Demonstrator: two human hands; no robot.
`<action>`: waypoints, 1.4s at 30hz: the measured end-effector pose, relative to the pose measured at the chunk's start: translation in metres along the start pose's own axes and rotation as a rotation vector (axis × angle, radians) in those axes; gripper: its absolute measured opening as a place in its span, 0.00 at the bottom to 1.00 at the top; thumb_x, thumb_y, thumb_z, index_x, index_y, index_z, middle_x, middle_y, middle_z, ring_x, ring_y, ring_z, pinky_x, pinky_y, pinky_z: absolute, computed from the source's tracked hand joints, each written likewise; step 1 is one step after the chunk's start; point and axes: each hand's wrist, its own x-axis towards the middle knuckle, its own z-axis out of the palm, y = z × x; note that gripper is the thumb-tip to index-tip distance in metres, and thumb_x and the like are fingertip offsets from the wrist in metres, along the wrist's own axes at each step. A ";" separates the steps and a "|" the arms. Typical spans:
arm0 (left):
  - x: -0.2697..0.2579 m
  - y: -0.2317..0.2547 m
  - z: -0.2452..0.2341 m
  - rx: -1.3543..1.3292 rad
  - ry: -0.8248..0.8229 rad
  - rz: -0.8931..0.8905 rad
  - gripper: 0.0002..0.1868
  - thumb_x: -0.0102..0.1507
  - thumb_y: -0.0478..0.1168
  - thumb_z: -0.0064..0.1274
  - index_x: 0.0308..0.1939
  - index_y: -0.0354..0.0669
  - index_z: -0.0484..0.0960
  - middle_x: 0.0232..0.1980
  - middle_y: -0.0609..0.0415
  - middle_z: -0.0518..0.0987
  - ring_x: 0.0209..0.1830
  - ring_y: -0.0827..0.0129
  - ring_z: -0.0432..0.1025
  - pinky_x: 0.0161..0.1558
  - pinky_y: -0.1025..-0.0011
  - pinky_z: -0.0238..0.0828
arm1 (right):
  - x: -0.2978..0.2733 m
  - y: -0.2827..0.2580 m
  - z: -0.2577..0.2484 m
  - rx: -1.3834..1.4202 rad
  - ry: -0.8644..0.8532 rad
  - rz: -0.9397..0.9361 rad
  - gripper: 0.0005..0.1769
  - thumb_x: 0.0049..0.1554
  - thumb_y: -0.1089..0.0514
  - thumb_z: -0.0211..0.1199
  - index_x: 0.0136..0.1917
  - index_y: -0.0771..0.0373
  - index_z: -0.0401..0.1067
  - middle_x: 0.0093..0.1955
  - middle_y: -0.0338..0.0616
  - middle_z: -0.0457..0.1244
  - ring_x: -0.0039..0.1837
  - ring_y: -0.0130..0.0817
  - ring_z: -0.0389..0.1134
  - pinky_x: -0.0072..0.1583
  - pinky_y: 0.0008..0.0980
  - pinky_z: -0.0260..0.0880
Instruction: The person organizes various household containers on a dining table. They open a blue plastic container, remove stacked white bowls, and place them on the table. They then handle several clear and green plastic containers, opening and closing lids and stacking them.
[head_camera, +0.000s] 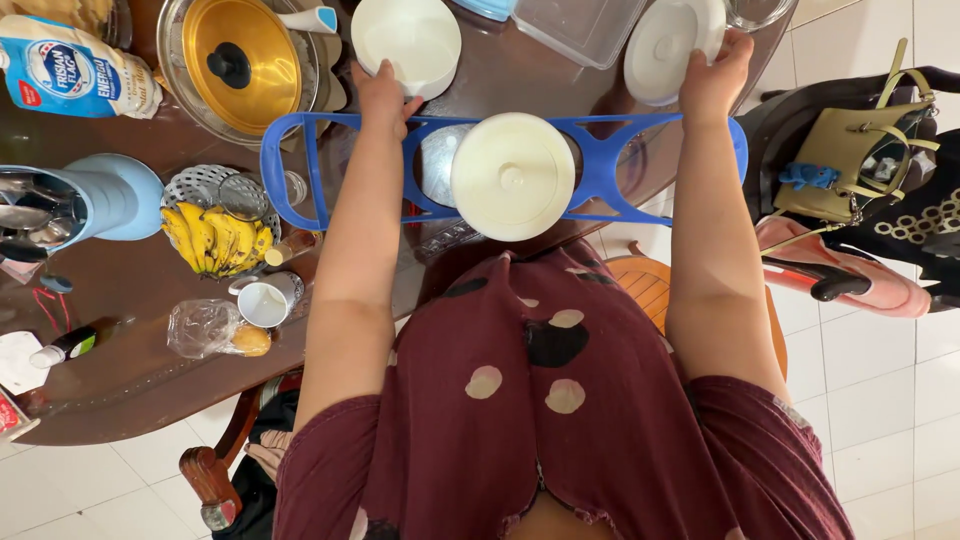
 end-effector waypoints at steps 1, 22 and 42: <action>0.000 -0.001 -0.001 -0.001 -0.005 0.001 0.40 0.69 0.46 0.41 0.80 0.60 0.37 0.75 0.48 0.63 0.66 0.52 0.70 0.53 0.56 0.80 | 0.000 -0.005 0.001 -0.082 0.020 -0.088 0.32 0.57 0.68 0.66 0.72 0.66 0.58 0.61 0.52 0.60 0.64 0.48 0.65 0.65 0.42 0.67; -0.212 -0.098 -0.027 0.407 -0.389 1.023 0.45 0.76 0.64 0.23 0.82 0.30 0.40 0.87 0.35 0.40 0.89 0.45 0.38 0.86 0.54 0.33 | -0.233 -0.141 0.013 0.531 -0.666 -0.204 0.40 0.71 0.39 0.47 0.82 0.71 0.49 0.82 0.56 0.50 0.83 0.45 0.49 0.81 0.42 0.47; -0.235 0.046 -0.093 0.611 -1.080 0.728 0.37 0.63 0.48 0.57 0.75 0.40 0.67 0.76 0.45 0.68 0.78 0.57 0.61 0.77 0.60 0.53 | -0.278 -0.267 -0.033 0.251 -0.723 -0.530 0.20 0.58 0.61 0.69 0.62 0.64 0.71 0.59 0.47 0.64 0.59 0.40 0.67 0.57 0.37 0.70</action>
